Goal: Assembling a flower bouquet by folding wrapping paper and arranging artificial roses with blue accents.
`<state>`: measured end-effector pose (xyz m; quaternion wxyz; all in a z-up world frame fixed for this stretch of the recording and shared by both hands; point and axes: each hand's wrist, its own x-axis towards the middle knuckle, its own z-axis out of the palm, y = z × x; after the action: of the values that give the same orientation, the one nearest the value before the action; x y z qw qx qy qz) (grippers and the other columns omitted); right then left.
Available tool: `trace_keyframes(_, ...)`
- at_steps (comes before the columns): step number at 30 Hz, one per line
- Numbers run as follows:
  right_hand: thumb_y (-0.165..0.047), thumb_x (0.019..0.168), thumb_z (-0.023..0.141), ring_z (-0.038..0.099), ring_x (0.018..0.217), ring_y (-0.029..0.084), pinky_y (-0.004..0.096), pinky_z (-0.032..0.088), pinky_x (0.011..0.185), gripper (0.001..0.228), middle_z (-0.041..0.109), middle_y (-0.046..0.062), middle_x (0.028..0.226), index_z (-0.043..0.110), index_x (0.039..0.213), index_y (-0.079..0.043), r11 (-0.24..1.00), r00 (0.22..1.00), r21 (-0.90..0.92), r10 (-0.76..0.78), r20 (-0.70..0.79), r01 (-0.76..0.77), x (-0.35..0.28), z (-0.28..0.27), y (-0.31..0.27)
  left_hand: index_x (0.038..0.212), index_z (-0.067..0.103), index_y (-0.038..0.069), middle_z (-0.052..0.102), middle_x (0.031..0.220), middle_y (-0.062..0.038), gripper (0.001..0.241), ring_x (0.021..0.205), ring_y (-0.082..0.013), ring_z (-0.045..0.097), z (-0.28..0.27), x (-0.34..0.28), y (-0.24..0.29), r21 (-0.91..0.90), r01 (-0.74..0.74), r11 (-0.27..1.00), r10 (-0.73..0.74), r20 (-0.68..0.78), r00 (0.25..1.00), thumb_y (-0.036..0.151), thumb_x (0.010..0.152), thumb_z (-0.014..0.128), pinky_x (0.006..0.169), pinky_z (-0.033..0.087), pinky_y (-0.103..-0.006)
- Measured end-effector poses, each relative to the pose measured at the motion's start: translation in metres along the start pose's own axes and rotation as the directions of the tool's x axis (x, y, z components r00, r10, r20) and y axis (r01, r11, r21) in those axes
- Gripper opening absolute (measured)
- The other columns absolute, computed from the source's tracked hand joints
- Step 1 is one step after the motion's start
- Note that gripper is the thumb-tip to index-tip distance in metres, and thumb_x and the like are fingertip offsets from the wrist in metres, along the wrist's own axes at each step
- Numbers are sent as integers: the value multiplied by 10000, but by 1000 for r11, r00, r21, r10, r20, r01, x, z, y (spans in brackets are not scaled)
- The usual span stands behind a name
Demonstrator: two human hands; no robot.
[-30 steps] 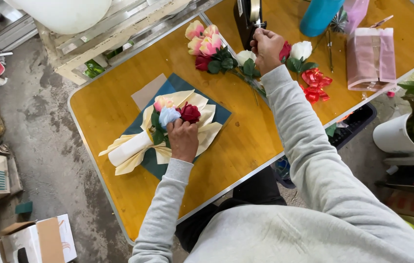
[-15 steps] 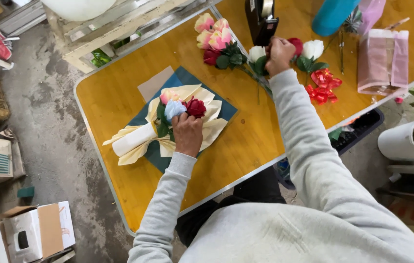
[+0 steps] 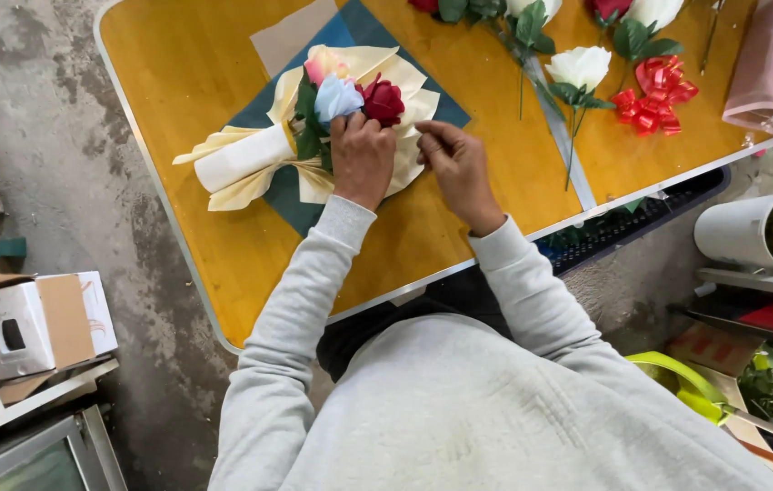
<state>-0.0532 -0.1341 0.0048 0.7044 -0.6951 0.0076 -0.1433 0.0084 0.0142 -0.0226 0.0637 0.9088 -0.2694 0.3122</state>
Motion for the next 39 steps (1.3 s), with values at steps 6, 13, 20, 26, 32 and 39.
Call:
trace_keyframes(6, 40, 1030, 563, 668, 634, 173, 300, 589, 563, 666, 656, 159, 854, 193, 1583, 19, 994, 994, -33, 102, 32, -101, -5, 19, 3, 699, 672, 161, 617, 619, 13, 172, 826, -209, 643, -4, 0, 0, -32, 28, 999, -27, 49, 998, 121, 761, 828, 861, 424, -399)
trace_keyframes(13, 98, 1014, 586, 696, 620, 205, 288, 612, 584, 683, 676, 179, 881, 187, 1527, -111, 990, 989, 17, 141, 43, -142, 1, 23, 16, 907, 653, 183, 730, 708, -29, 274, 871, -215, 705, -12, 4, 1, 12, 76, 997, -77, 93, 993, 139, 761, 881, 885, 450, -399)
trace_keyframes(20, -4, 1022, 626, 667, 555, 181, 235, 514, 456, 374, 693, 170, 883, 363, 1273, -95, 965, 982, 190, 189, -22, -182, 0, 24, 31, 908, 625, 190, 728, 687, -12, 324, 847, -204, 709, -8, -1, -1, 24, 61, 998, -62, 60, 996, 157, 733, 897, 876, 459, -394)
trace_keyframes(26, -33, 1020, 664, 684, 576, 206, 249, 527, 461, 324, 697, 172, 899, 413, 1219, -83, 957, 985, 244, 169, -28, -157, -3, 12, 25, 938, 662, 198, 745, 717, -9, 328, 861, -199, 718, 3, -4, -2, 34, 78, 996, -81, 84, 993, 158, 734, 917, 912, 467, -389)
trace_keyframes(32, -28, 1009, 666, 676, 556, 194, 243, 493, 435, 303, 682, 154, 880, 421, 1180, -77, 948, 979, 258, 202, -39, -185, 5, 22, 44, 956, 656, 201, 748, 733, -14, 335, 873, -198, 720, -6, 0, 0, 28, 67, 997, -69, 90, 994, 160, 745, 914, 925, 468, -395)
trace_keyframes(39, 3, 978, 668, 656, 459, 214, 283, 479, 363, 263, 669, 161, 830, 463, 1133, -59, 961, 975, 185, 218, -34, -208, 11, 24, 47, 959, 698, 254, 742, 751, -4, 334, 875, -209, 694, 5, -7, -3, -45, 28, 999, -26, 50, 998, 193, 723, 927, 904, 457, -405)
